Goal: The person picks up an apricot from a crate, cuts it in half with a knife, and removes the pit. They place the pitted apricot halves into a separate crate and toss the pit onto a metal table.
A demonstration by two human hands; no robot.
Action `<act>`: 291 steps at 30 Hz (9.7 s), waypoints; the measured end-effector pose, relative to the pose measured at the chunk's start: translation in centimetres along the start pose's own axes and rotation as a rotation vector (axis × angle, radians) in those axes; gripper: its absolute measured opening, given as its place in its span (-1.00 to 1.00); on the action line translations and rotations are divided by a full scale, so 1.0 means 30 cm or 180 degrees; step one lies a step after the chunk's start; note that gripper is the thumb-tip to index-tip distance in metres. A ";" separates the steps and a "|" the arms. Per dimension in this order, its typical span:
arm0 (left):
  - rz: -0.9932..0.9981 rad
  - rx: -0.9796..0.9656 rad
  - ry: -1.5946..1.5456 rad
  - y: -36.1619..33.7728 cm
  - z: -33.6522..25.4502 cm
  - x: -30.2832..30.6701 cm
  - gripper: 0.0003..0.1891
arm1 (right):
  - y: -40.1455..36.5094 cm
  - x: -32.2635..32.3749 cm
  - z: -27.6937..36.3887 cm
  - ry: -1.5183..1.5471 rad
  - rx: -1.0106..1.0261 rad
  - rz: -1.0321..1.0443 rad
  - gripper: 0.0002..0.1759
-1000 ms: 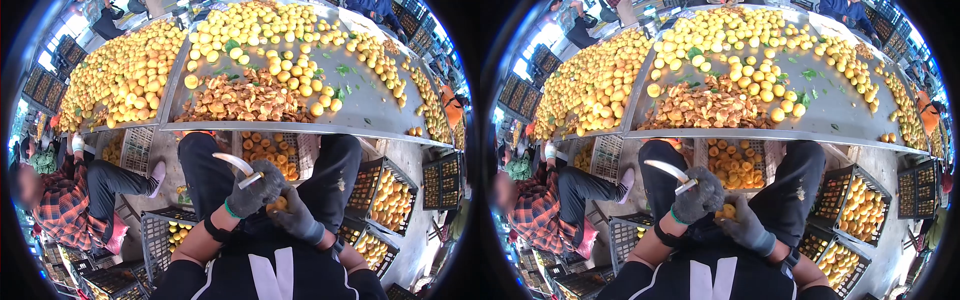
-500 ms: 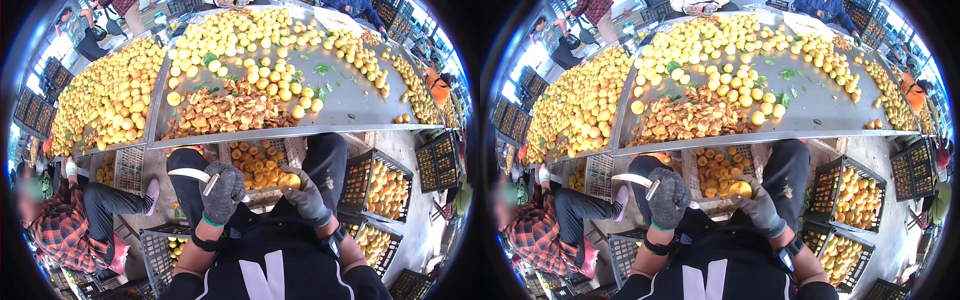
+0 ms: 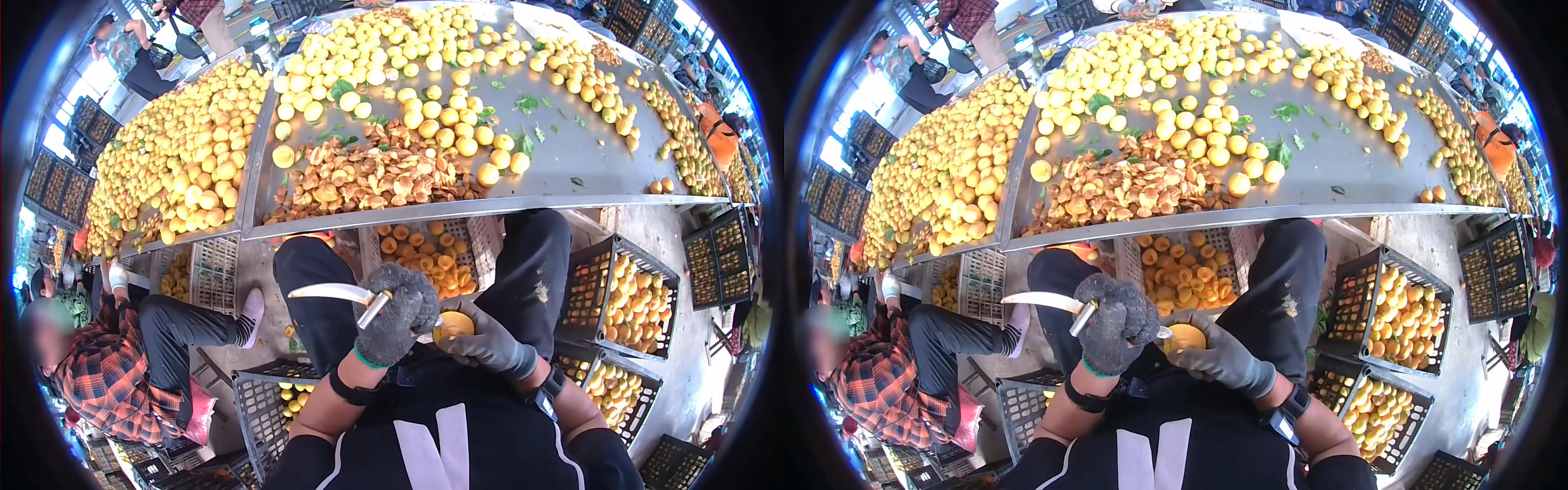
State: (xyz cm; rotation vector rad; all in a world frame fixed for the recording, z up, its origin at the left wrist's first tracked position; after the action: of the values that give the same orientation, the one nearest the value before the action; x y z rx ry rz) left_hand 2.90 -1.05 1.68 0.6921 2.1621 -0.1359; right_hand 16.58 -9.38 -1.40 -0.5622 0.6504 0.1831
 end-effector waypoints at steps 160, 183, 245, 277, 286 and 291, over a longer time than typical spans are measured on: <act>-0.1146 0.2238 0.1791 0.122 0.170 0.343 -0.86 | 0.491 0.731 0.695 -0.4084 0.1268 -0.2543 -0.26; 0.0636 0.2909 0.1748 -0.006 0.041 0.207 -0.64 | 0.222 0.147 0.186 -0.0771 0.1482 0.0701 -0.56; 0.1303 0.1182 0.5811 -0.042 0.108 0.166 -0.47 | 0.071 0.097 0.050 -0.0668 0.0858 -0.0264 -0.43; 0.0586 0.0215 0.4419 0.000 -0.052 0.088 -0.75 | 0.074 0.096 0.135 0.0591 0.1805 0.0270 -0.44; 0.0836 -0.0227 0.5600 -0.068 -0.037 0.070 -0.63 | 0.056 0.034 0.135 -0.0089 0.1851 0.0215 -0.39; 0.0756 -0.0071 0.5759 -0.081 -0.023 0.094 -0.67 | 0.046 0.004 0.138 -0.0102 0.1843 0.0288 -0.40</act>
State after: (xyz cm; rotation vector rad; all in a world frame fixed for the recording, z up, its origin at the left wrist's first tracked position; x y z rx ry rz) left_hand -0.24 -1.65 -0.33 1.2963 3.6297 1.0288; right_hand 18.36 -5.96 0.63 0.0271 0.6612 0.0809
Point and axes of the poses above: each hand's wrist, its own y-axis towards the middle knuckle, its own x-axis out of the back of the hand, z = x × y, the point moved 2 cm from there along y, towards the middle knuckle, and after that the axes turned 8 degrees about y, right-handed, at the moved point
